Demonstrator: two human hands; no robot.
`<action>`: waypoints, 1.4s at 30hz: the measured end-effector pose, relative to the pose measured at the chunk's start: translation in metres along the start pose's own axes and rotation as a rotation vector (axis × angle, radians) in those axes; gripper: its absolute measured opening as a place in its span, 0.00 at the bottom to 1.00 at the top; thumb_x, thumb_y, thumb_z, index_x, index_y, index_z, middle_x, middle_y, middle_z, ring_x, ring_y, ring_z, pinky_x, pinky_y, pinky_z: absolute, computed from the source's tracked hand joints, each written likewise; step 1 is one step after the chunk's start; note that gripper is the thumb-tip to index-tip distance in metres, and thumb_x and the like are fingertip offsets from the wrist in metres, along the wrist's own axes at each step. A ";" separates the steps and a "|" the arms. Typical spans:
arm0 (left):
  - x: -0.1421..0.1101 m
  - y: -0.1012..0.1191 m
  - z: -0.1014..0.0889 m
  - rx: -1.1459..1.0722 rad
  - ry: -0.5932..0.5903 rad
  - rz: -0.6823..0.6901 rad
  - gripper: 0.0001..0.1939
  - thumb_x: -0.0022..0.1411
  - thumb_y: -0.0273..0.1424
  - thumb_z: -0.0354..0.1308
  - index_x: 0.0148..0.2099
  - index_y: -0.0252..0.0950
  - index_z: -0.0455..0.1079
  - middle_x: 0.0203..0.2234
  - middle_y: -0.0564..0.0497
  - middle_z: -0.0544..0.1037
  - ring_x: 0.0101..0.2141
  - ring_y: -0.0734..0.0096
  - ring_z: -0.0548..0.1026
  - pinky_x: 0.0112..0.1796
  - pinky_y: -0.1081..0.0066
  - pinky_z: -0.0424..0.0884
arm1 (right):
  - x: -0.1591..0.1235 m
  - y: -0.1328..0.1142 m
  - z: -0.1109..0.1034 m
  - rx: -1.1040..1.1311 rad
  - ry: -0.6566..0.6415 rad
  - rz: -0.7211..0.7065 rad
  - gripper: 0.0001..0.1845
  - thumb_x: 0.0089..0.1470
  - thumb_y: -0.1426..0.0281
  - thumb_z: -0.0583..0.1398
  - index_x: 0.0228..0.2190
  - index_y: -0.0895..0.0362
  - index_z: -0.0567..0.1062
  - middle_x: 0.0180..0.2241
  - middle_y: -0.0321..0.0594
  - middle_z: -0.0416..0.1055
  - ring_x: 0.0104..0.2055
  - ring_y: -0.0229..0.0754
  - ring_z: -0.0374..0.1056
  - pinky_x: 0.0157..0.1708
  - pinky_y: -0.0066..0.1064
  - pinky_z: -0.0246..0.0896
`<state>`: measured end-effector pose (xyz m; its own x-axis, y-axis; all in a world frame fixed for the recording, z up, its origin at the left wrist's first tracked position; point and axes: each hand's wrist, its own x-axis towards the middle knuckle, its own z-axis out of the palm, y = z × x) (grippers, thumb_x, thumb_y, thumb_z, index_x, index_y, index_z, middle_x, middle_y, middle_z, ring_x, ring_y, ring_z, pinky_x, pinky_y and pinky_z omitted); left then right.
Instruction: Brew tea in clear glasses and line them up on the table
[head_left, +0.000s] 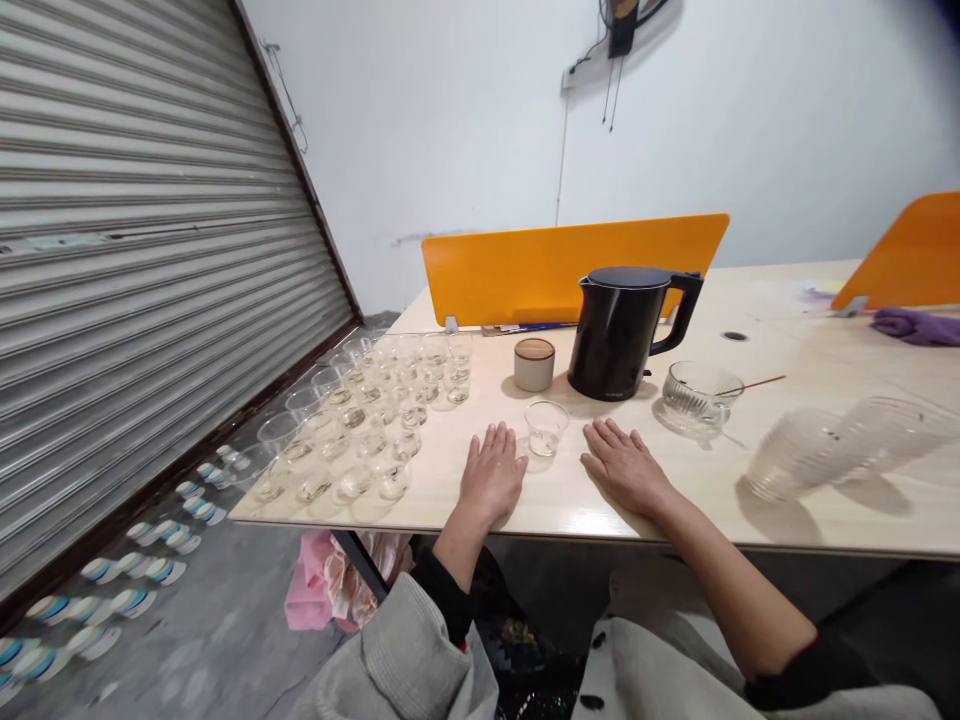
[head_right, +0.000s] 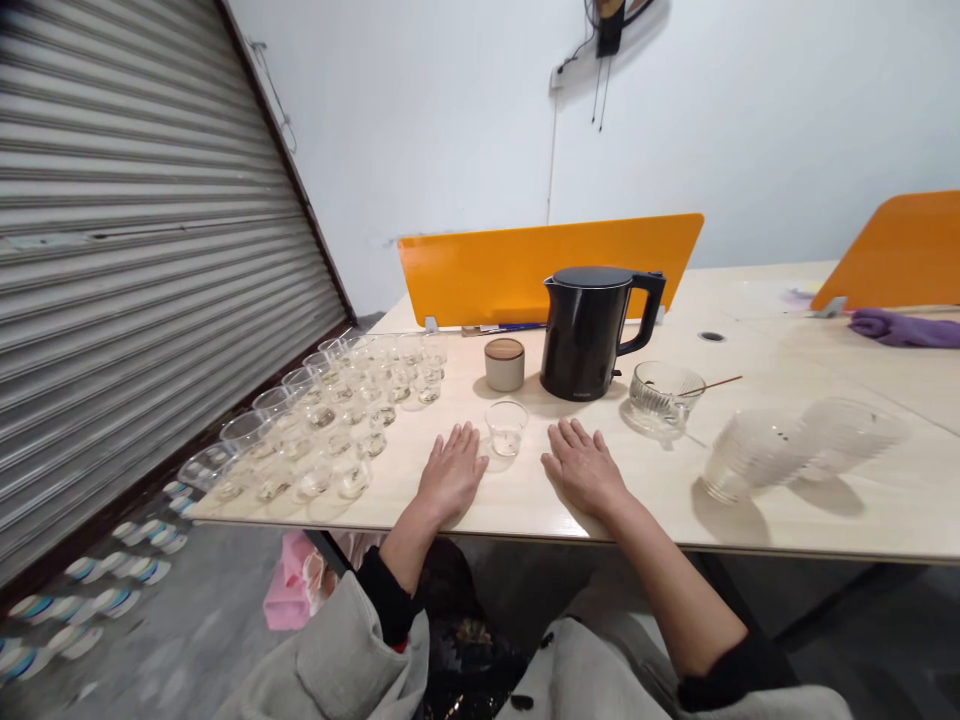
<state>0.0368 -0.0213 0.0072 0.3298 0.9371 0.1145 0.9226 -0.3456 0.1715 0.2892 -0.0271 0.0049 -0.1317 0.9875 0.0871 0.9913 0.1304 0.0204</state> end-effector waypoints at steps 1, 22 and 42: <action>0.000 0.000 0.000 0.000 0.002 0.001 0.32 0.76 0.41 0.35 0.75 0.31 0.51 0.74 0.44 0.50 0.74 0.57 0.46 0.71 0.49 0.45 | 0.000 0.000 0.001 0.001 0.004 0.000 0.35 0.69 0.58 0.43 0.70 0.61 0.59 0.73 0.52 0.49 0.75 0.56 0.42 0.70 0.59 0.41; 0.000 -0.001 0.001 -0.012 -0.008 0.006 0.33 0.76 0.41 0.34 0.75 0.31 0.50 0.74 0.44 0.49 0.74 0.57 0.45 0.71 0.49 0.43 | -0.002 -0.001 -0.003 0.010 -0.002 0.010 0.35 0.69 0.58 0.43 0.70 0.60 0.58 0.74 0.51 0.48 0.76 0.55 0.41 0.71 0.58 0.40; -0.001 -0.003 0.009 0.012 0.025 0.003 0.32 0.77 0.40 0.36 0.75 0.30 0.51 0.74 0.42 0.49 0.74 0.53 0.45 0.70 0.49 0.45 | -0.011 0.095 -0.136 -0.114 0.509 0.384 0.27 0.68 0.61 0.50 0.59 0.62 0.74 0.62 0.60 0.68 0.61 0.66 0.62 0.55 0.59 0.59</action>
<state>0.0359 -0.0210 -0.0020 0.3271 0.9346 0.1395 0.9241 -0.3472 0.1597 0.3832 -0.0373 0.1417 0.2166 0.7923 0.5703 0.9651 -0.2619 -0.0027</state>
